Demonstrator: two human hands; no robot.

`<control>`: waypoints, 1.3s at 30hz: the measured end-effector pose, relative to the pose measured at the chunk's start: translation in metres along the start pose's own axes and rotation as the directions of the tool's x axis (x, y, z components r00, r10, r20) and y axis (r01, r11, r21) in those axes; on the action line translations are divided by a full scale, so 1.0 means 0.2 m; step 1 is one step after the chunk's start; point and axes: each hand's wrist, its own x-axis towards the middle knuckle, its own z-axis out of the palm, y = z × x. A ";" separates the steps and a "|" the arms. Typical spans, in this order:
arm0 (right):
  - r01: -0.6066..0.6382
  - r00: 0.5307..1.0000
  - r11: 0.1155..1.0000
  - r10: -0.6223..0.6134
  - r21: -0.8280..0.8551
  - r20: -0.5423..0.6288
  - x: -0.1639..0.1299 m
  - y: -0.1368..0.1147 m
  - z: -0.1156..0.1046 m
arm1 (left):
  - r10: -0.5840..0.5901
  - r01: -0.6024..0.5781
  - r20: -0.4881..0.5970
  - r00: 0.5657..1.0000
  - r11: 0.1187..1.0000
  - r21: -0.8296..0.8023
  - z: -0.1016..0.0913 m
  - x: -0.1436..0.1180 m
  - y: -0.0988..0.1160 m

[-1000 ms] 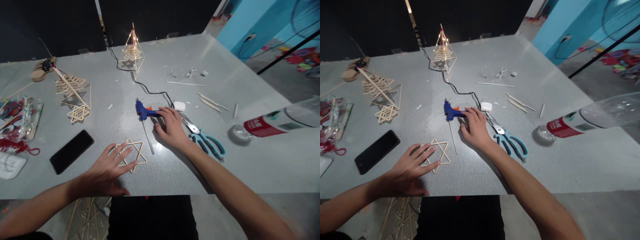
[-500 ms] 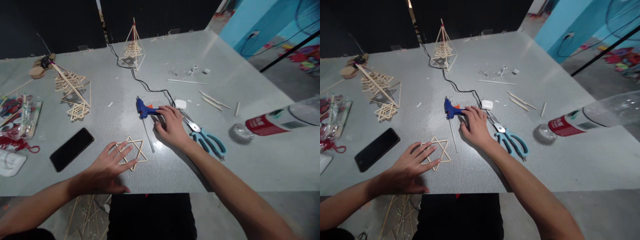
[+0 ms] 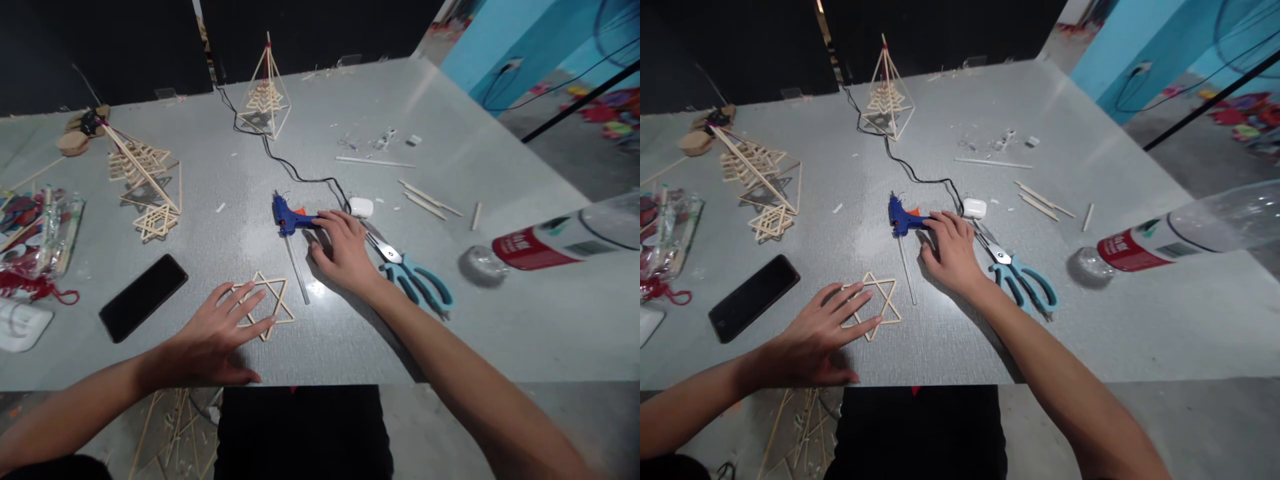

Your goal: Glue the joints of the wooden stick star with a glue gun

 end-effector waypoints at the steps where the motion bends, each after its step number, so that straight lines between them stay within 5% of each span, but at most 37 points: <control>1: 0.000 1.000 1.000 0.000 -0.001 0.001 0.00 0.00 0.00 | 0.001 -0.001 -0.001 1.000 1.000 0.000 0.00 0.00 0.00; 39: 0.034 0.997 0.998 -0.031 -0.055 0.067 0.00 -0.02 -0.03 | -0.017 0.018 0.008 1.000 0.999 -0.030 0.01 -0.01 0.01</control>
